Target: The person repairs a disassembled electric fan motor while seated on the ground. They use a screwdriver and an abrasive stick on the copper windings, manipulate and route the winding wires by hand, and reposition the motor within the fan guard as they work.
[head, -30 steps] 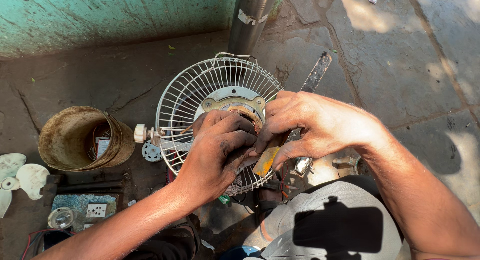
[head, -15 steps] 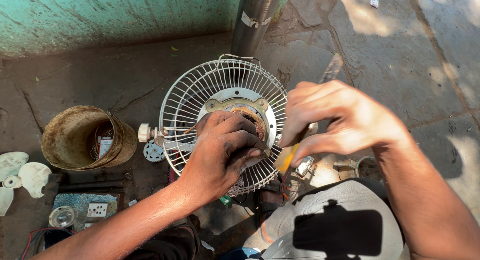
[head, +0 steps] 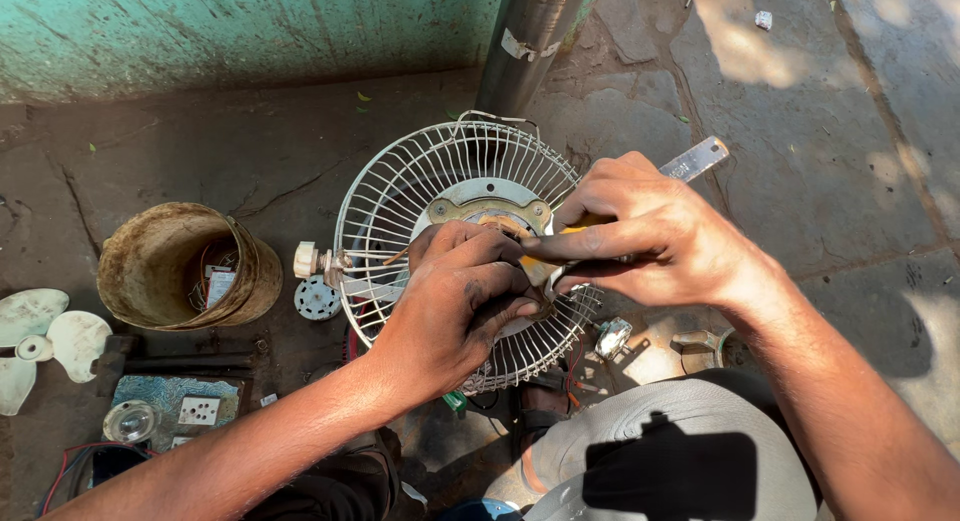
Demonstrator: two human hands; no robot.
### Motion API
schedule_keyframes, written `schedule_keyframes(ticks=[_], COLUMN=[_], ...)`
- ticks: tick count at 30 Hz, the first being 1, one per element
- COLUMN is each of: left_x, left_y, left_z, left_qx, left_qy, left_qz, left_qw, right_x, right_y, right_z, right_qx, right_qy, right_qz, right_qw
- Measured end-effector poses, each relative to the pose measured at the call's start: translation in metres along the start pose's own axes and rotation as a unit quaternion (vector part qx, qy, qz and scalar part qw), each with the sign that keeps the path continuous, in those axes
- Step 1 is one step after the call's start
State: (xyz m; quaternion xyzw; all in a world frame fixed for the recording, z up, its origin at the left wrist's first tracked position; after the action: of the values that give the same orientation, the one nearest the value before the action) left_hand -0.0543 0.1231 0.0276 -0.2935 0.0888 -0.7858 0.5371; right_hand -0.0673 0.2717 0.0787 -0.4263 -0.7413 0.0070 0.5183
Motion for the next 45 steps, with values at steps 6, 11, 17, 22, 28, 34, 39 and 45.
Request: schedule_keyframes(ticks=[6, 11, 17, 22, 28, 34, 39, 45], left_x=[0.0, 0.0, 0.0, 0.0, 0.0, 0.0, 0.002, 0.002], left_y=[0.0, 0.0, 0.0, 0.0, 0.002, 0.001, 0.001, 0.0], left_z=[0.0, 0.001, 0.001, 0.0, 0.0, 0.001, -0.001, 0.001], left_qx=[-0.002, -0.004, 0.006, 0.007, -0.003, -0.002, 0.008, -0.002], left_qy=[0.008, 0.004, 0.001, 0.0, -0.009, -0.001, 0.019, 0.01], left_qz=[-0.01, -0.01, -0.014, -0.012, 0.004, 0.022, 0.018, 0.021], left_qw=[1.0, 1.0, 1.0, 1.0, 1.0, 1.0, 1.0, 1.0], right_x=[-0.012, -0.013, -0.015, -0.015, -0.016, -0.01, 0.009, 0.04], right_y=[-0.006, -0.009, -0.008, -0.007, -0.008, -0.008, -0.008, 0.003], right_z=[-0.01, -0.015, -0.017, -0.018, -0.02, -0.021, -0.02, 0.004], right_qx=[0.017, 0.026, 0.029, 0.037, 0.046, 0.039, 0.034, -0.122], right_qy=[0.004, -0.035, -0.026, -0.017, -0.015, -0.029, -0.082, -0.105], right_qz=[-0.045, -0.051, -0.073, -0.076, -0.071, -0.058, -0.01, 0.136], right_qw=[0.999, 0.998, 0.997, 0.996, 0.996, 0.997, 0.996, 0.978])
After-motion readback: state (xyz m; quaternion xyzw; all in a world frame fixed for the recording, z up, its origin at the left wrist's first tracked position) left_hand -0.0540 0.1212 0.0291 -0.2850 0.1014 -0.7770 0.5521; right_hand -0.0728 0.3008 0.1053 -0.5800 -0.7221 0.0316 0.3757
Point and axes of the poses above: each hand's wrist, its own y-axis away from the middle knuckle, its own x-axis out of the back of the hand, z = x × y, the point moved 8 cm from there along -y, towards the middle knuckle, and after that the axes turned 10 degrees about z, right-handed, at the moved point
